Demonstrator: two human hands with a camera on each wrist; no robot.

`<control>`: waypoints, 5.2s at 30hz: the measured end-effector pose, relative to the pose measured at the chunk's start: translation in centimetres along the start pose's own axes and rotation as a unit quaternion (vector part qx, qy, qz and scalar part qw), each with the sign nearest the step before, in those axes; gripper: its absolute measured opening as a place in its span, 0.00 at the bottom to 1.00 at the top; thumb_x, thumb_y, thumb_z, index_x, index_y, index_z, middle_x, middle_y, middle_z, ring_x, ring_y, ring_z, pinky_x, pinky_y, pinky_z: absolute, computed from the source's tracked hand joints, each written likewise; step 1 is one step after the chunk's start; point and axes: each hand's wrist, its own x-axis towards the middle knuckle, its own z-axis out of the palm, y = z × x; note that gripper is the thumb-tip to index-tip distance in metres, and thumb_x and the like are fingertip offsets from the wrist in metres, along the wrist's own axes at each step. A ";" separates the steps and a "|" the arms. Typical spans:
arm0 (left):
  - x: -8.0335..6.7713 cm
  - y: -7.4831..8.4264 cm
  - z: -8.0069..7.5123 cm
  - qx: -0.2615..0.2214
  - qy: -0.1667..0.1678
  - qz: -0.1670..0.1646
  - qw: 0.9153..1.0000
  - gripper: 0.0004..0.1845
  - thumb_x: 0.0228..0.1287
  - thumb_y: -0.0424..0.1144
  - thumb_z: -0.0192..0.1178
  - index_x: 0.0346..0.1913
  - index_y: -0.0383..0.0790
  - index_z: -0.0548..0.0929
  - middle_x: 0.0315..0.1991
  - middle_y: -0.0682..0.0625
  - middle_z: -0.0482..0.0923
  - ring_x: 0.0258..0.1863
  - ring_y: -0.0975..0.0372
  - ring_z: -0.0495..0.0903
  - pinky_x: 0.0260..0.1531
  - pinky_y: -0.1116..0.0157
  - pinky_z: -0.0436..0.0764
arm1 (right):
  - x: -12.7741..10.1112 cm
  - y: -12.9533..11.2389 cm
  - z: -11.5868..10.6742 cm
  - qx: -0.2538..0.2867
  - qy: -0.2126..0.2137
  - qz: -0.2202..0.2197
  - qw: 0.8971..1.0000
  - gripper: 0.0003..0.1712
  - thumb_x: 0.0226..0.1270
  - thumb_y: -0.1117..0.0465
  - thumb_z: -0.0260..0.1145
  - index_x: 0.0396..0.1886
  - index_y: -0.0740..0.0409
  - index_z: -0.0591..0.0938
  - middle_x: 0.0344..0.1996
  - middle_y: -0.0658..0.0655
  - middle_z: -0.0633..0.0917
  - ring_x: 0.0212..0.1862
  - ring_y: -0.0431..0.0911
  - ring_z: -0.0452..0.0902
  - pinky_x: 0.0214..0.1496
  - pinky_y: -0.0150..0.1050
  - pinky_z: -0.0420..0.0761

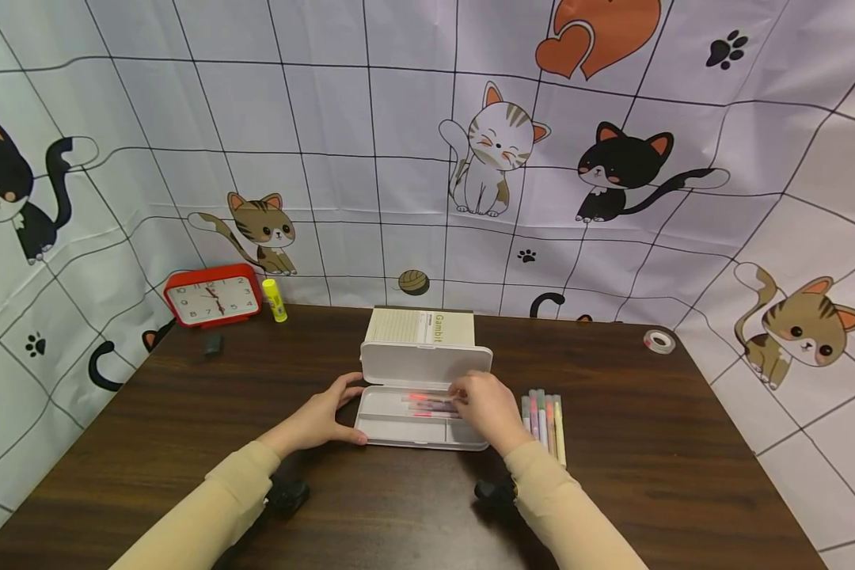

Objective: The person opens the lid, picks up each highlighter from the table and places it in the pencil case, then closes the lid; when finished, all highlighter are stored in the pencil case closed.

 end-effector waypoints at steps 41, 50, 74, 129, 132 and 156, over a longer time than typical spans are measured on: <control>-0.1 0.0 0.0 -0.006 -0.009 -0.003 1.000 0.57 0.43 0.46 0.77 0.72 0.38 0.52 0.66 0.40 0.68 0.68 0.48 0.62 0.64 0.47 0.60 | -5.7 7.8 -4.4 0.035 0.032 0.116 0.992 0.08 0.59 0.65 0.68 0.37 0.64 0.86 0.23 0.51 0.81 0.28 0.43 0.75 0.31 0.41 0.76; -0.2 0.0 0.0 -0.004 -0.007 -0.005 1.000 0.57 0.42 0.46 0.77 0.72 0.39 0.53 0.66 0.41 0.68 0.68 0.49 0.63 0.65 0.48 0.60 | -7.7 9.9 -4.9 0.032 0.028 0.140 0.989 0.10 0.59 0.63 0.68 0.38 0.66 0.85 0.23 0.51 0.81 0.28 0.43 0.75 0.31 0.41 0.76; 0.0 -0.1 0.0 -0.012 -0.009 -0.005 1.000 0.57 0.42 0.47 0.77 0.73 0.40 0.52 0.67 0.41 0.67 0.68 0.51 0.63 0.65 0.48 0.60 | -9.0 10.7 -5.2 0.028 -0.032 0.189 0.981 0.13 0.58 0.58 0.69 0.35 0.65 0.85 0.24 0.54 0.82 0.25 0.44 0.74 0.28 0.41 0.74; -0.2 -0.1 0.1 -0.013 -0.007 0.002 1.000 0.55 0.44 0.46 0.77 0.72 0.37 0.53 0.66 0.40 0.68 0.68 0.48 0.62 0.65 0.46 0.60 | -8.1 8.8 -5.4 0.008 0.033 0.175 0.984 0.07 0.55 0.66 0.65 0.33 0.60 0.86 0.25 0.53 0.79 0.25 0.45 0.68 0.24 0.38 0.68; -0.1 -0.2 0.1 -0.012 -0.010 0.000 1.000 0.55 0.44 0.46 0.76 0.72 0.37 0.53 0.66 0.40 0.67 0.68 0.48 0.62 0.65 0.46 0.60 | -7.8 8.4 -5.1 0.005 0.028 0.169 0.985 0.07 0.56 0.65 0.66 0.34 0.60 0.86 0.27 0.54 0.79 0.27 0.45 0.69 0.26 0.38 0.68; -0.1 -0.2 0.1 -0.014 -0.006 -0.008 1.000 0.55 0.43 0.45 0.77 0.72 0.40 0.54 0.66 0.42 0.68 0.69 0.50 0.62 0.66 0.47 0.59 | -3.6 3.5 -1.6 -0.002 0.011 0.063 0.998 0.06 0.53 0.65 0.72 0.33 0.53 0.88 0.28 0.49 0.80 0.34 0.47 0.74 0.32 0.41 0.73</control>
